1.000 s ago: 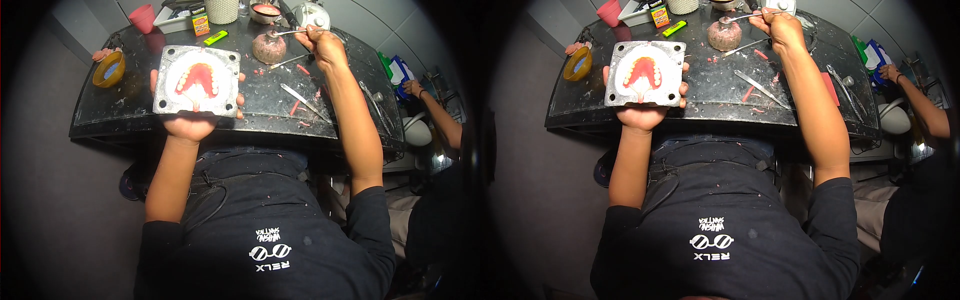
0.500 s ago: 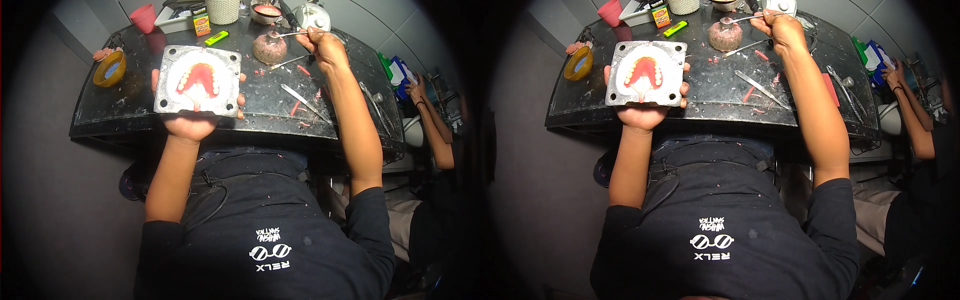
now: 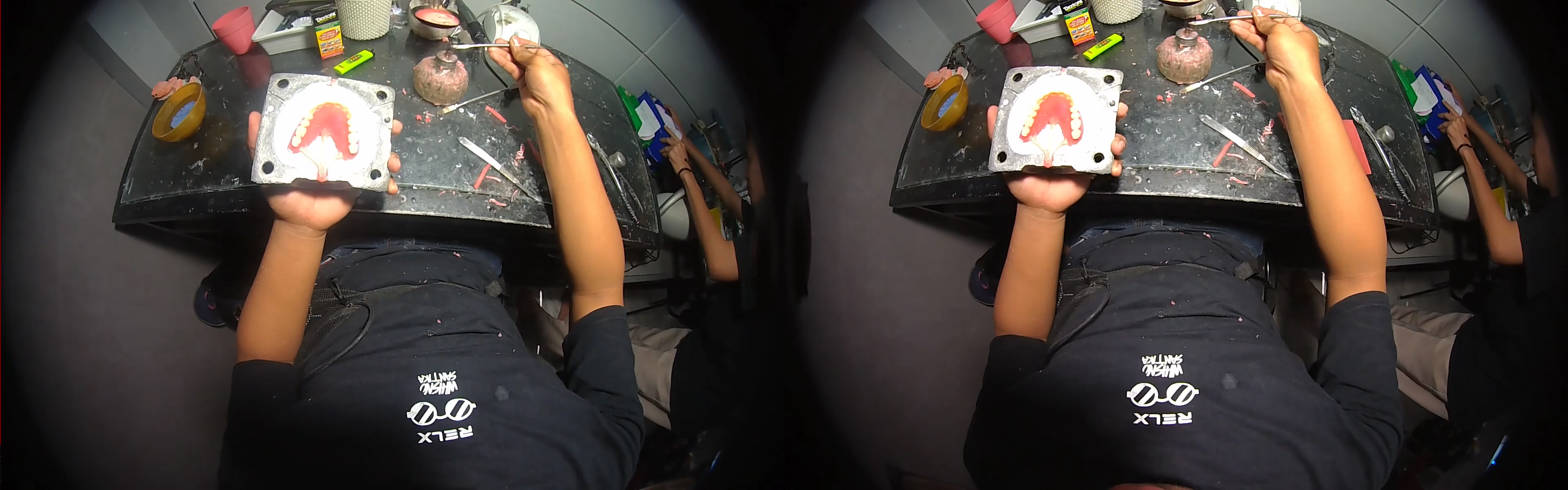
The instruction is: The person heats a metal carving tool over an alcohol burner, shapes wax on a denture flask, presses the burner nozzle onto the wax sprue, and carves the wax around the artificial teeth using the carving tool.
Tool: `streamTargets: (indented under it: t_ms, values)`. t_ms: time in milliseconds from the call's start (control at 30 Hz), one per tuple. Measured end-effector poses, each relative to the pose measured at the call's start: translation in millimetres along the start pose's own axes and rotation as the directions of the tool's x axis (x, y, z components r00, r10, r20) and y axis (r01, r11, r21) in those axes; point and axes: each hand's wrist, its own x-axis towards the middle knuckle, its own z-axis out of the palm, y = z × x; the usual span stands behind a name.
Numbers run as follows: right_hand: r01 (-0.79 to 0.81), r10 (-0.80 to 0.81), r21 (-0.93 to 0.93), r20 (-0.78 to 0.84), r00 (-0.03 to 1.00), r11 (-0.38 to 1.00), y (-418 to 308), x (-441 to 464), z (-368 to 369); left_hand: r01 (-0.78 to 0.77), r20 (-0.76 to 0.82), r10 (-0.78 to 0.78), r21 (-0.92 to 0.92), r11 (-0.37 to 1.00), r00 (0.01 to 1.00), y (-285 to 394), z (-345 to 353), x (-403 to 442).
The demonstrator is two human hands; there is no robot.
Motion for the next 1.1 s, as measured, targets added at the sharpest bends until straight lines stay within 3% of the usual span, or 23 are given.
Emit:
streamTargets:
  t_ms: [100, 200, 467, 600, 667, 767, 933, 1100]
  values:
    - [0.019, -0.019, -0.029, 0.022, 1.0, 0.999, -2, 1, -2, 0.008, 0.008, -0.008, -0.011, 1.0, 1.0, 0, -1, 1]
    - [0.024, -0.023, -0.048, 0.022, 0.999, 0.999, -3, 0, 0, 0.026, 0.006, -0.026, -0.135, 0.99, 1.0, 0, 0, 4]
    - [0.036, -0.037, -0.03, -0.009, 0.999, 0.999, -10, -9, 8, 0.032, -0.049, -0.033, -0.037, 0.999, 0.998, -1, 2, 2]
    - [0.072, -0.073, -0.028, -0.04, 0.997, 0.997, -14, -18, 13, -0.009, -0.156, 0.017, 0.05, 0.999, 0.988, -4, 12, 3]
    - [0.143, -0.143, -0.001, -0.023, 0.989, 0.99, -24, -38, 30, -0.016, -0.124, 0.023, 0.058, 0.998, 0.992, -3, 10, 1]
    - [0.2, -0.199, -0.01, 0.07, 0.978, 0.98, -35, -77, 62, -0.073, -0.228, 0.085, 0.062, 0.995, 0.97, -9, 17, 2]
    - [0.288, -0.267, -0.026, 0.302, 0.915, 0.957, -43, -120, 102, -0.098, -0.206, 0.114, 0.089, 0.991, 0.972, -10, 15, 1]
    - [0.342, -0.307, -0.013, 0.408, 0.86, 0.94, -44, -134, 118, -0.131, -0.252, 0.145, 0.07, 0.989, 0.957, -11, 10, 1]
